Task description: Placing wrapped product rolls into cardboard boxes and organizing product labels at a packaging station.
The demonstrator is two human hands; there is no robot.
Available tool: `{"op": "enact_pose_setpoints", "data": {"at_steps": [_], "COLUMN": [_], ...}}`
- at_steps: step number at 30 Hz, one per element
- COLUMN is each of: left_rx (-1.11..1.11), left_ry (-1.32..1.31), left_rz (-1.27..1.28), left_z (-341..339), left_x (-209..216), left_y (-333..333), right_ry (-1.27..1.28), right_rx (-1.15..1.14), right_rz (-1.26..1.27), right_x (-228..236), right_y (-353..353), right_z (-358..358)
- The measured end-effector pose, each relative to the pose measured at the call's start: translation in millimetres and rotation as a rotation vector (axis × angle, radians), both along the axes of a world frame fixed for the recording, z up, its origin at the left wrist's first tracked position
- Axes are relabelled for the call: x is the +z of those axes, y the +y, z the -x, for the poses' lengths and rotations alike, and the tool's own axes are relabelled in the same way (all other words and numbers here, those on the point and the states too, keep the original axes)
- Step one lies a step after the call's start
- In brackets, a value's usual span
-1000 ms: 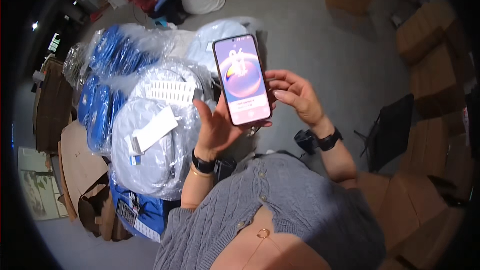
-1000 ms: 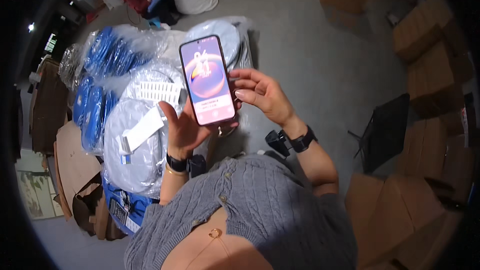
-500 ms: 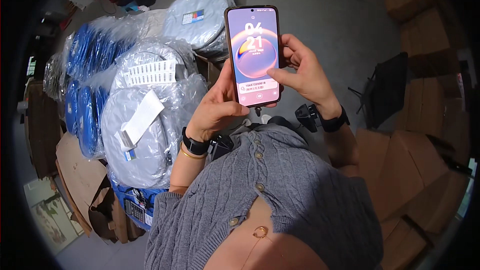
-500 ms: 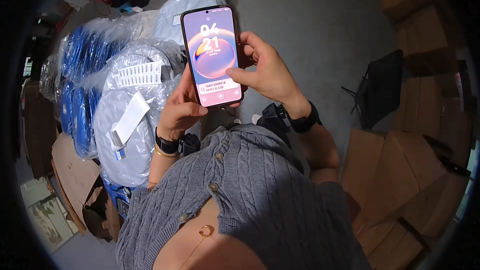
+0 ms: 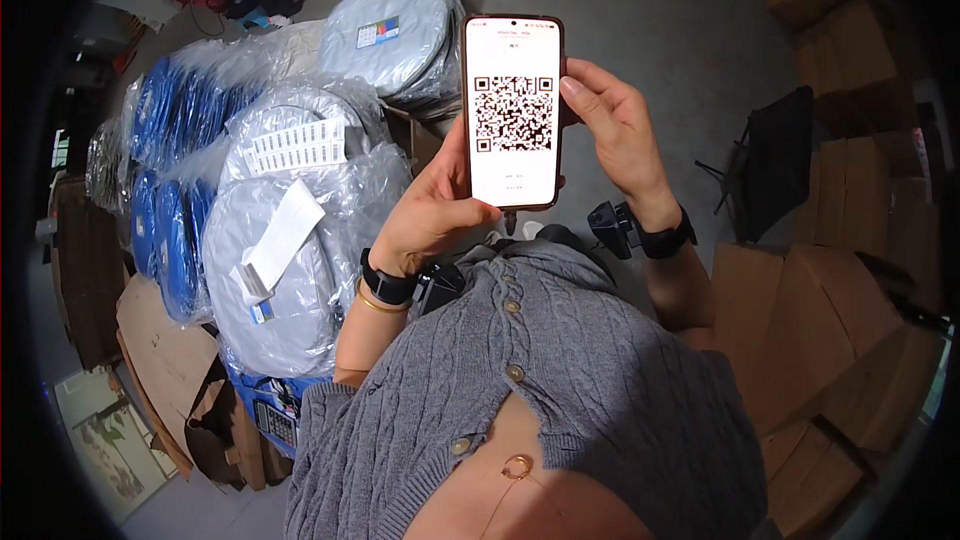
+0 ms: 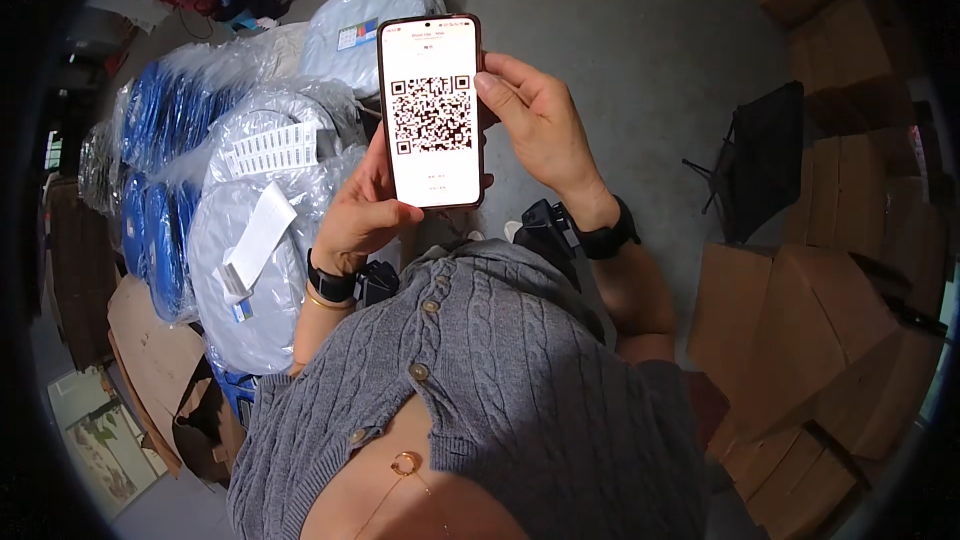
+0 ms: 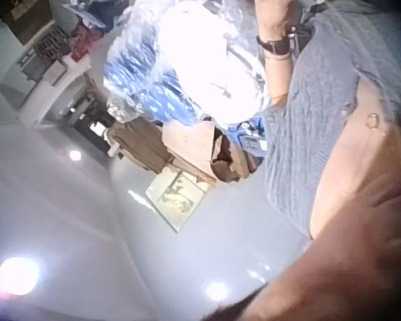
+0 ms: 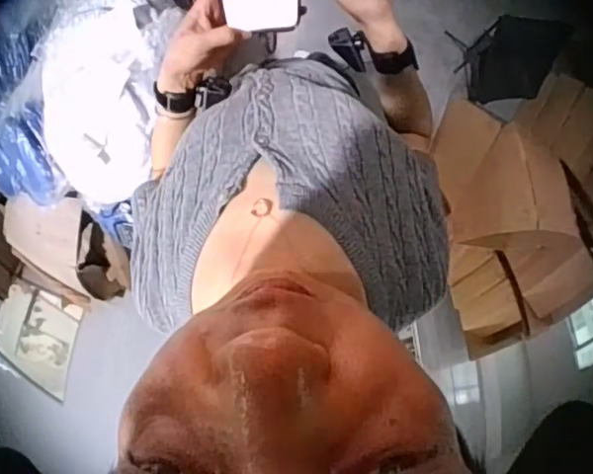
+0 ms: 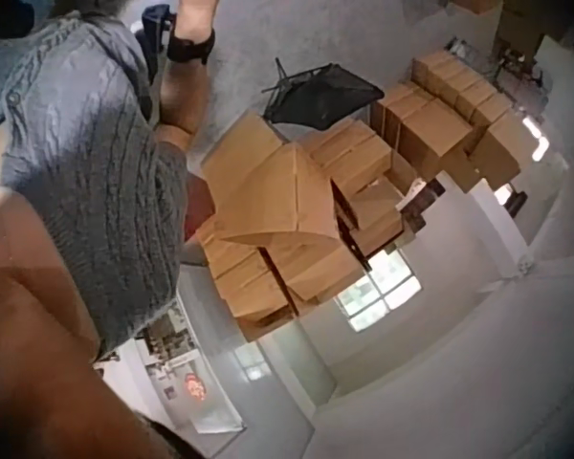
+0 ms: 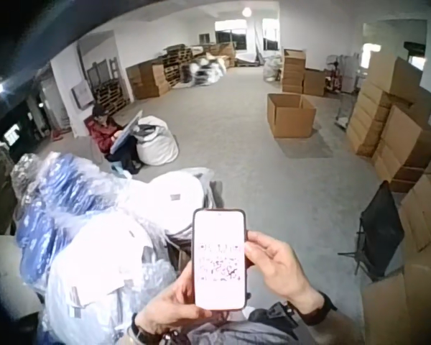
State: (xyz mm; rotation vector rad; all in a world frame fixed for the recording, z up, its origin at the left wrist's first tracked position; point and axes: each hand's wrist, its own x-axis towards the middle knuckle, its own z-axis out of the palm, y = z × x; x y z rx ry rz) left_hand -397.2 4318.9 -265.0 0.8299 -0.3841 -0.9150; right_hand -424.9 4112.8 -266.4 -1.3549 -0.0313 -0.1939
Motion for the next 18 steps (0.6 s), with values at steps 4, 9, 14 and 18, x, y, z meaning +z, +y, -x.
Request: {"op": "enact_pose_setpoints", "data": {"at_steps": [4,9,14,18], "left_rx": [0.018,0.018,-0.012,-0.015], "left_ry": [-0.016,-0.035,-0.067,-0.069], "left_rz": [-0.040,-0.024,-0.048,-0.064], "left_z": [4,8,11,10], "left_x": [0,3,2,1], "left_y": [3,0,0,0], "right_ry": [-0.015,-0.017,-0.010,-0.002], "right_rx": [0.028,0.051,0.069,0.071], "right_rz": [-0.009,-0.032,-0.039,-0.042], "right_x": [7,9,6,5], "right_y": [1,2,0,-2], "right_z": [6,8,9,10]}}
